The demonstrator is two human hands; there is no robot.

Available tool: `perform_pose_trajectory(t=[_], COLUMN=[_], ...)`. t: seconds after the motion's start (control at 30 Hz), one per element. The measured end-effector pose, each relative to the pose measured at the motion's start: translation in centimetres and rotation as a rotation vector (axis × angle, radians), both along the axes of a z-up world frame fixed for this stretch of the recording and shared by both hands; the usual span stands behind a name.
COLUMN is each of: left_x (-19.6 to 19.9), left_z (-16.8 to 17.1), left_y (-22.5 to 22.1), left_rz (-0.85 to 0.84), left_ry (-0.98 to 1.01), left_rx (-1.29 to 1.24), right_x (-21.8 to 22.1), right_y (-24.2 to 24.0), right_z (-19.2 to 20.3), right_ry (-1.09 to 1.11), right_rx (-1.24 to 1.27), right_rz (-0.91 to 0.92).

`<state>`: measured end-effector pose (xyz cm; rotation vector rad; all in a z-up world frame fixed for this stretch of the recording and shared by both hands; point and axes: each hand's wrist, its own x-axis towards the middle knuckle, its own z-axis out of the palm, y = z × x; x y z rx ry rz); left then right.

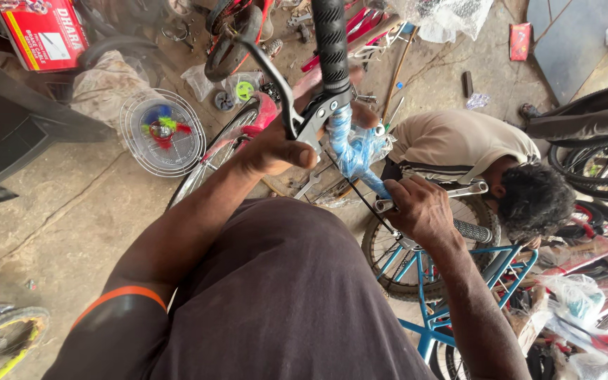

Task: The person assembles a bicycle handlebar by first tightening components with a wrench and then sliding a rubber grip onto the end of the bar.

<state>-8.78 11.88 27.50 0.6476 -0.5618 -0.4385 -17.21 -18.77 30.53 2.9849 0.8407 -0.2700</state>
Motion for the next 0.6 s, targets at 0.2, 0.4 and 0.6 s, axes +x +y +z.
perform_pose_trajectory(t=[0.2,0.4,0.6], left_x=[-1.7,-3.5,-4.7], left_z=[-0.2,-0.8,-1.3], left_y=[0.8,1.7,2.4], left_rz=[0.041,0.111,0.157], left_ry=[0.025,0.015,0.025], left_rx=[-0.097,-0.153,-0.134], right_x=[0.6,1.2,1.3], right_y=[0.6,1.1,1.6], right_z=[1.4,1.5,1.3], right_ry=[-0.031,-0.003,0.082], right_rx=[0.001,-0.065,-0.069], right_rz=[0.064,0.131,0.096])
